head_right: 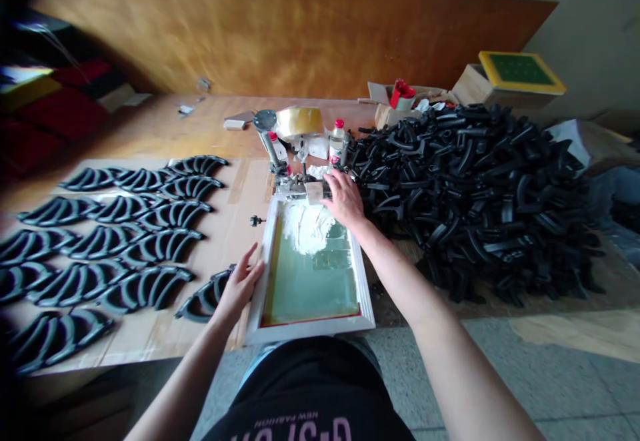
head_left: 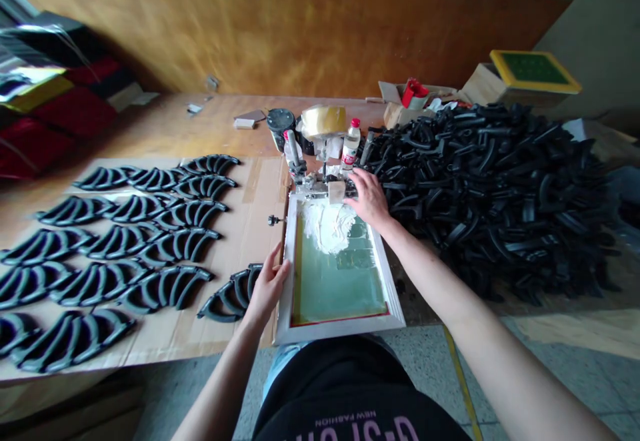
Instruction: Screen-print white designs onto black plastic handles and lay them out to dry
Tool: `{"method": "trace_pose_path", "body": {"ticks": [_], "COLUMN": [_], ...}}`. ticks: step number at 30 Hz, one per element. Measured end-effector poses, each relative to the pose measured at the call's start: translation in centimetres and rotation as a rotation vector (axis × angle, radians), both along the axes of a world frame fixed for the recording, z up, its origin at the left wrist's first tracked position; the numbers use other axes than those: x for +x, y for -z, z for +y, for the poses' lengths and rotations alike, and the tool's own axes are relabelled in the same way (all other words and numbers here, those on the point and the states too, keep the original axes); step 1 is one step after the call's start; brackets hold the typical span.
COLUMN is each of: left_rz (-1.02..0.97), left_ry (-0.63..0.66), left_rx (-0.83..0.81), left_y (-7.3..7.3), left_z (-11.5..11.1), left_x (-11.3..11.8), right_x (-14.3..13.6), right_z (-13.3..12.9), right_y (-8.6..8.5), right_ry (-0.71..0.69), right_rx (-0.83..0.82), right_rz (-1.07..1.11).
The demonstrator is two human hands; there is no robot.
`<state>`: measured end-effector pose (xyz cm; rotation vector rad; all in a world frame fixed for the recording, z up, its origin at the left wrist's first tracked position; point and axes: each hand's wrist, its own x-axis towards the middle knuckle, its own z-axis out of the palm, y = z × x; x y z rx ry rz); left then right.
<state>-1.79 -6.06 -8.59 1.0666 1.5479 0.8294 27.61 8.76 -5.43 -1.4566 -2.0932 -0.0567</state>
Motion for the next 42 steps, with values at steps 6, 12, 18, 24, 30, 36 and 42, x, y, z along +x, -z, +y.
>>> {"method": "trace_pose_path", "body": {"ticks": [6,12,18,24,30,36,42], "left_rz": [0.052,0.01,-0.019,0.015,-0.013,-0.033,-0.345], "left_ry": [0.012,0.0,-0.035,-0.043,-0.063,-0.055,-0.136], "left_rx": [-0.014,-0.023,-0.025,-0.046,-0.051,0.073,0.307], "left_y": [3.6,3.2,3.1,2.8,-0.1,-5.3,-9.2], "left_z": [0.3,0.2,0.1,0.1,-0.1,1.0,5.8], "left_x": [0.2,0.2,0.4,0.2,0.4,-0.1,1.3], "right_x": [-3.7,-3.1,-2.2,-2.4,-3.5,-1.0,6.7], "right_z": [0.7,-4.6,-5.2,-6.6,-3.1,2.5,-0.1], "right_y": [1.2,1.0,-0.5,1.8,-0.4,-3.3,-0.2], "right_ry": [-0.043,-0.397,-0.553,-0.537,-0.338,0.055,0.409], "right_rx": [-0.201,-0.222,-0.252,-0.144,-0.191,-0.232,-0.346], "right_rz": [-0.261,-0.385,-0.325,-0.29,-0.159,-0.069,0.131]}}
